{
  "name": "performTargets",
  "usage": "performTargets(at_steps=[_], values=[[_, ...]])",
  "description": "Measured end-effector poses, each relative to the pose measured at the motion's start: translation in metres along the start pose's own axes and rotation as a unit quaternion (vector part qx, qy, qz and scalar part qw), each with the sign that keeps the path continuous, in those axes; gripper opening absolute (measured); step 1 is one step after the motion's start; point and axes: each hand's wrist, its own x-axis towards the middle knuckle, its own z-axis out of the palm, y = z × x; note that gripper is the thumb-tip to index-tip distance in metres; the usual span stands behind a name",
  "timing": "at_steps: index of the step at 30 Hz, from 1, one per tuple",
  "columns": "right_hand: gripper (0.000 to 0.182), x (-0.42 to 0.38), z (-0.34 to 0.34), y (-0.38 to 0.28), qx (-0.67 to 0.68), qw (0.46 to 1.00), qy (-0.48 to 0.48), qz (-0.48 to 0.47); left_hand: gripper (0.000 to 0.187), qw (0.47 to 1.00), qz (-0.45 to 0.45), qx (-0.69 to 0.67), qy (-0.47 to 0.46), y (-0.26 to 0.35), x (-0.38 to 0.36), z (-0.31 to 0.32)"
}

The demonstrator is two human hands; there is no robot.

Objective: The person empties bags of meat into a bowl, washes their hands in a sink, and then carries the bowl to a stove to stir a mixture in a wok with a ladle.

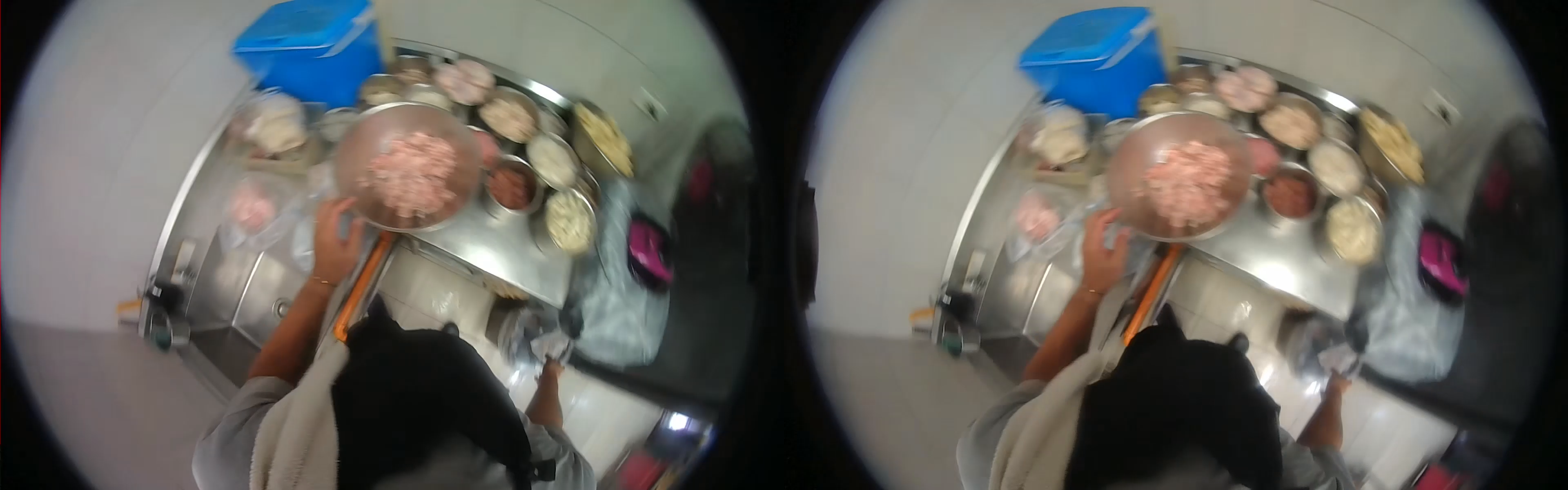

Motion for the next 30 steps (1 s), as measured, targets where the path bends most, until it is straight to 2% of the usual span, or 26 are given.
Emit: performTargets(at_steps=[1,2,3,4,5,6,7,8,10,11,12,14,15,17,18,19,20,21,23,24,25,26,27,28,29,30], values=[[0.071,0.014,-0.012,-0.019,0.224,0.970,0.063,0.065,0.038,1.000,0.006,-0.005,0.021,-0.004,0.000,-0.009],[0.059,0.026,-0.018,-0.037,0.439,0.883,0.107,0.126,0.038,0.999,-0.005,0.015,0.048,-0.014,-0.006,-0.024],[0.049,-0.004,-0.078,-0.065,0.292,0.954,0.067,0.008,0.038,0.996,-0.052,0.013,0.073,-0.027,-0.013,-0.034],[0.039,-0.040,-0.148,-0.095,0.145,0.980,0.064,-0.117,0.038,0.991,-0.097,0.007,0.096,-0.045,-0.019,-0.044],[0.039,-0.055,-0.192,-0.124,0.133,0.980,0.068,-0.132,0.039,0.979,-0.158,0.040,0.120,-0.077,-0.030,-0.057],[0.038,-0.067,-0.223,-0.151,0.192,0.967,-0.002,-0.167,0.039,0.976,-0.166,0.046,0.131,-0.107,-0.035,-0.072],[0.038,-0.083,-0.255,-0.176,0.249,0.946,-0.074,-0.196,0.039,0.950,-0.250,0.027,0.186,-0.139,-0.039,-0.087],[0.038,-0.109,-0.299,-0.207,0.239,0.947,-0.076,-0.200,0.040,0.913,-0.332,0.005,0.238,-0.174,-0.040,-0.103],[0.031,-0.165,-0.393,-0.278,0.267,0.900,-0.034,-0.344,0.042,0.904,-0.356,0.036,0.233,-0.263,-0.053,-0.136],[0.026,-0.196,-0.439,-0.318,0.327,0.872,-0.093,-0.351,0.044,0.898,-0.375,0.066,0.220,-0.296,-0.051,-0.148],[0.023,-0.227,-0.481,-0.363,0.386,0.838,-0.151,-0.354,0.044,0.896,-0.379,0.064,0.224,-0.316,-0.040,-0.157],[0.023,-0.283,-0.543,-0.449,0.424,0.755,-0.147,-0.478,0.060,0.943,-0.176,0.261,0.111,-0.347,-0.026,-0.163],[0.023,-0.295,-0.557,-0.496,0.424,0.724,-0.143,-0.525,0.060,0.944,-0.180,0.254,0.110,-0.353,-0.016,-0.162],[0.025,-0.303,-0.565,-0.589,0.424,0.667,-0.122,-0.600,0.082,0.874,-0.304,0.378,-0.021,-0.344,0.011,-0.158],[0.026,-0.295,-0.559,-0.638,0.393,0.680,-0.112,-0.609,0.082,0.877,-0.303,0.372,-0.022,-0.346,0.021,-0.159],[0.034,-0.285,-0.550,-0.688,0.382,0.651,-0.047,-0.654,0.092,0.868,-0.360,0.341,-0.029,-0.348,0.031,-0.160],[0.053,-0.282,-0.553,-0.736,0.326,0.674,0.018,-0.663,0.103,0.855,-0.415,0.309,-0.037,-0.352,0.038,-0.162],[0.088,-0.264,-0.543,-0.786,0.284,0.675,0.067,-0.678,0.103,0.857,-0.415,0.303,-0.039,-0.357,0.043,-0.168],[0.118,-0.255,-0.536,-0.866,0.202,0.672,0.243,-0.670,0.103,0.875,-0.444,0.189,-0.042,-0.376,0.051,-0.187],[0.126,-0.253,-0.532,-0.898,0.198,0.715,0.198,-0.641,0.103,0.877,-0.441,0.186,-0.045,-0.393,0.048,-0.194],[0.134,-0.254,-0.527,-0.923,0.193,0.754,0.152,-0.609,0.094,0.882,-0.458,0.107,-0.014,-0.414,0.039,-0.201],[0.134,-0.257,-0.525,-0.941,0.195,0.756,0.155,-0.605,0.084,0.881,-0.472,0.027,0.017,-0.436,0.033,-0.205],[0.128,-0.261,-0.522,-0.955,0.216,0.769,0.100,-0.594,0.084,0.882,-0.471,0.024,0.013,-0.453,0.019,-0.205],[0.123,-0.262,-0.519,-0.965,0.237,0.779,0.044,-0.579,0.080,0.877,-0.465,-0.056,0.109,-0.464,0.000,-0.203],[0.123,-0.258,-0.513,-0.974,0.240,0.782,0.043,-0.574,0.075,0.857,-0.454,-0.135,0.201,-0.467,-0.018,-0.202],[0.096,-0.251,-0.503,-0.981,0.225,0.802,0.019,-0.553,0.075,0.858,-0.457,-0.136,0.191,-0.456,-0.034,-0.208]])
